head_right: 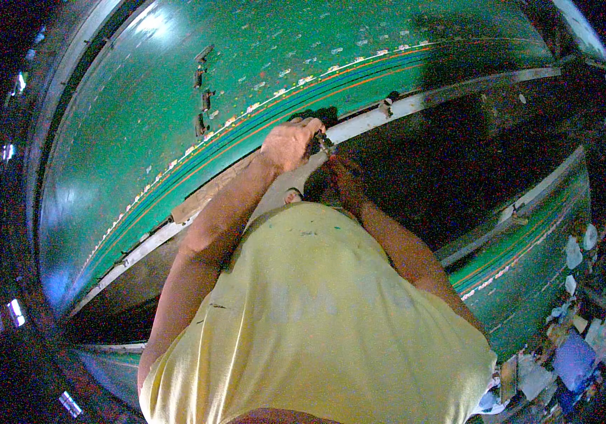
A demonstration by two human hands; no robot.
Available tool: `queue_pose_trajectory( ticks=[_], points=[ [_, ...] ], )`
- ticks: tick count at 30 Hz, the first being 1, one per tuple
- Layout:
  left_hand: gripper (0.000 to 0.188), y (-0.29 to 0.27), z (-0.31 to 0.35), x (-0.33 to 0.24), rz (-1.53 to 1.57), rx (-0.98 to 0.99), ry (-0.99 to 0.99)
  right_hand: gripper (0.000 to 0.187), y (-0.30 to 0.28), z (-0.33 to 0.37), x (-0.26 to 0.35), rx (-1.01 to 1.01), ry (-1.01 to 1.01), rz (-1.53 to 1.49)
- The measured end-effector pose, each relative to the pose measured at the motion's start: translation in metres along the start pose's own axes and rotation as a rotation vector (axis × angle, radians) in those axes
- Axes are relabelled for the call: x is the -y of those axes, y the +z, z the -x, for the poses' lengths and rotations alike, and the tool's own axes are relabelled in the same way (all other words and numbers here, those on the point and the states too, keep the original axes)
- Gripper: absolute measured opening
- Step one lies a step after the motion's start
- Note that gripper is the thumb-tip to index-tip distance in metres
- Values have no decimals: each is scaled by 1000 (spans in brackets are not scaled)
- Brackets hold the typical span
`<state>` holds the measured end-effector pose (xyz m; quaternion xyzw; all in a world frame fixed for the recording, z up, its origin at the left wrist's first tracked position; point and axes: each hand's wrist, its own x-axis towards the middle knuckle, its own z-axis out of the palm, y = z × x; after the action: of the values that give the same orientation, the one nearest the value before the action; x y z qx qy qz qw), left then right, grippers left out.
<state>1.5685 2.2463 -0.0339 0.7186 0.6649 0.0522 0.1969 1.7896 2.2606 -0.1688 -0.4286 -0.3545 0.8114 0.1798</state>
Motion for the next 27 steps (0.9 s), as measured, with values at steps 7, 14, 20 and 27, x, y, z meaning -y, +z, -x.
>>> queue_pose_trajectory(
  ticks=[7, 14, 20, 27],
  points=[
    [53, 3, -1, -2, -11, -30, -18, 46, -14, 0, -4, 204, 269, -483],
    [72, 1, 9, -8, 148, -182, -161, 24, -18, 25, 2, -333, -102, 297],
    [78, -9, 7, -10, 135, -90, -213, 21, -48, -42, -11, -725, -592, 30],
    [89, -9, 12, -10, 107, -150, -158, 18, -40, -23, 14, -202, -206, 321]
  ],
)
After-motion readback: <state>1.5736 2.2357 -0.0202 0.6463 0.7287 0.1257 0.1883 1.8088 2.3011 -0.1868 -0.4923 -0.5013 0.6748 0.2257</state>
